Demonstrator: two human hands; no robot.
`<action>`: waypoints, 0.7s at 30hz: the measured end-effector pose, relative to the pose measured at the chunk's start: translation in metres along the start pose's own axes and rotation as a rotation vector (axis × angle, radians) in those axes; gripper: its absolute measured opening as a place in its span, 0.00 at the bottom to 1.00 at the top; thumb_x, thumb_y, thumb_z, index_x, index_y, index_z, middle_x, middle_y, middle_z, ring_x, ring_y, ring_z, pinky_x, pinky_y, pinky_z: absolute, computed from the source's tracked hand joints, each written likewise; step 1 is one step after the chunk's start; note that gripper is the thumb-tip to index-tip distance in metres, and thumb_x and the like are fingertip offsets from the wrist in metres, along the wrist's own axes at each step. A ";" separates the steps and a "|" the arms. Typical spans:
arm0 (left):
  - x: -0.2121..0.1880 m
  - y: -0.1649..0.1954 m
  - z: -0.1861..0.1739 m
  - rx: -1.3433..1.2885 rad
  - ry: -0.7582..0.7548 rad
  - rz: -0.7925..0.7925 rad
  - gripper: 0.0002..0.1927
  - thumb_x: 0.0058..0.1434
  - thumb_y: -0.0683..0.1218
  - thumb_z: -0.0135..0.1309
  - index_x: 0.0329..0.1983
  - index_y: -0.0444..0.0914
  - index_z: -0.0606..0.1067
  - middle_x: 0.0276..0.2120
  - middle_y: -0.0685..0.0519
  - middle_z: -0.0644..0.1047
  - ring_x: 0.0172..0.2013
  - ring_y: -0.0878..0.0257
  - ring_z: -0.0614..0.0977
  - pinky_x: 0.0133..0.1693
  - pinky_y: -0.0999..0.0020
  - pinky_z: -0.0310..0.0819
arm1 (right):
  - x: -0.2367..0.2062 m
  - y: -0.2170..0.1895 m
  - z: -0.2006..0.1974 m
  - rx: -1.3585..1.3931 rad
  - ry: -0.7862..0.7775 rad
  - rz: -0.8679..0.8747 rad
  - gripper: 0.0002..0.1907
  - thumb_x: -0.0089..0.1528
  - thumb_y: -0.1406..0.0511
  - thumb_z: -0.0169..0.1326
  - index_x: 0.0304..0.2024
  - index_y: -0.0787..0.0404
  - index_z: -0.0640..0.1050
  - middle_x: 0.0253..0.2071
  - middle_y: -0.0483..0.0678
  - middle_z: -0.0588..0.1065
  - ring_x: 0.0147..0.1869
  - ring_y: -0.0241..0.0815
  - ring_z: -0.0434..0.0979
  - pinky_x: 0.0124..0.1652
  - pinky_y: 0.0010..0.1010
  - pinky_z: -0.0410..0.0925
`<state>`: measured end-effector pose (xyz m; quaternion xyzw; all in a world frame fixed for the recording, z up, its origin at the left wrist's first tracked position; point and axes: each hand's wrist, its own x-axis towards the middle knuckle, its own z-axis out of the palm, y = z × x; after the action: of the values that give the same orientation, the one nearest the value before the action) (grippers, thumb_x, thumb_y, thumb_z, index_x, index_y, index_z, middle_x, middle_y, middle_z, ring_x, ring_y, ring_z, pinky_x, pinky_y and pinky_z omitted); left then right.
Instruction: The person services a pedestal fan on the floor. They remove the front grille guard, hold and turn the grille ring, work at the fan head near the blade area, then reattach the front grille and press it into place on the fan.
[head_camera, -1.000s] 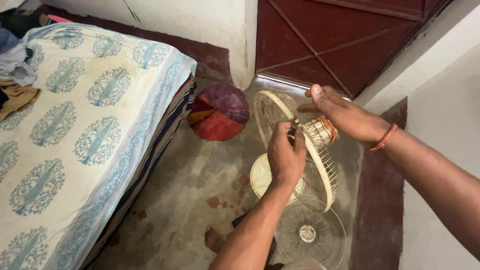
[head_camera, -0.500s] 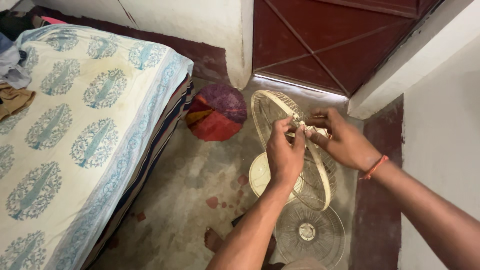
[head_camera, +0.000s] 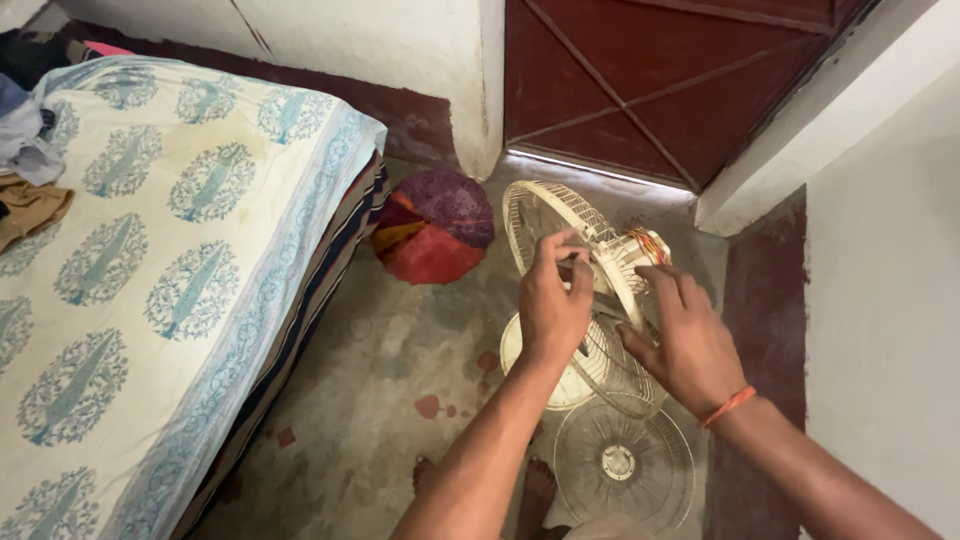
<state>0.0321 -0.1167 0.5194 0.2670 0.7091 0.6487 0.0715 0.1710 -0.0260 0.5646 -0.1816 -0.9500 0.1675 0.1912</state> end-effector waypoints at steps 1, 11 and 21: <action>0.000 0.000 -0.001 -0.001 -0.008 0.026 0.19 0.65 0.40 0.52 0.60 0.37 0.70 0.43 0.49 0.83 0.35 0.60 0.85 0.37 0.65 0.78 | -0.006 0.000 0.001 0.003 0.019 0.005 0.37 0.52 0.62 0.66 0.61 0.64 0.67 0.59 0.61 0.69 0.61 0.65 0.70 0.55 0.49 0.67; 0.003 -0.003 -0.011 0.074 -0.055 -0.005 0.26 0.66 0.39 0.51 0.68 0.41 0.67 0.43 0.51 0.83 0.32 0.60 0.83 0.38 0.64 0.76 | -0.058 -0.005 0.010 0.007 0.075 0.173 0.31 0.55 0.65 0.61 0.61 0.60 0.70 0.59 0.59 0.69 0.59 0.63 0.72 0.52 0.47 0.70; -0.005 -0.004 -0.009 0.043 -0.118 0.038 0.26 0.65 0.39 0.50 0.68 0.40 0.66 0.47 0.50 0.83 0.32 0.61 0.83 0.39 0.64 0.77 | -0.062 -0.012 0.010 -0.002 0.096 0.179 0.25 0.58 0.66 0.59 0.58 0.59 0.72 0.59 0.57 0.71 0.58 0.61 0.74 0.50 0.46 0.71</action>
<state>0.0310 -0.1265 0.5159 0.3196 0.7122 0.6177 0.0951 0.2171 -0.0644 0.5411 -0.2738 -0.9199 0.1739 0.2205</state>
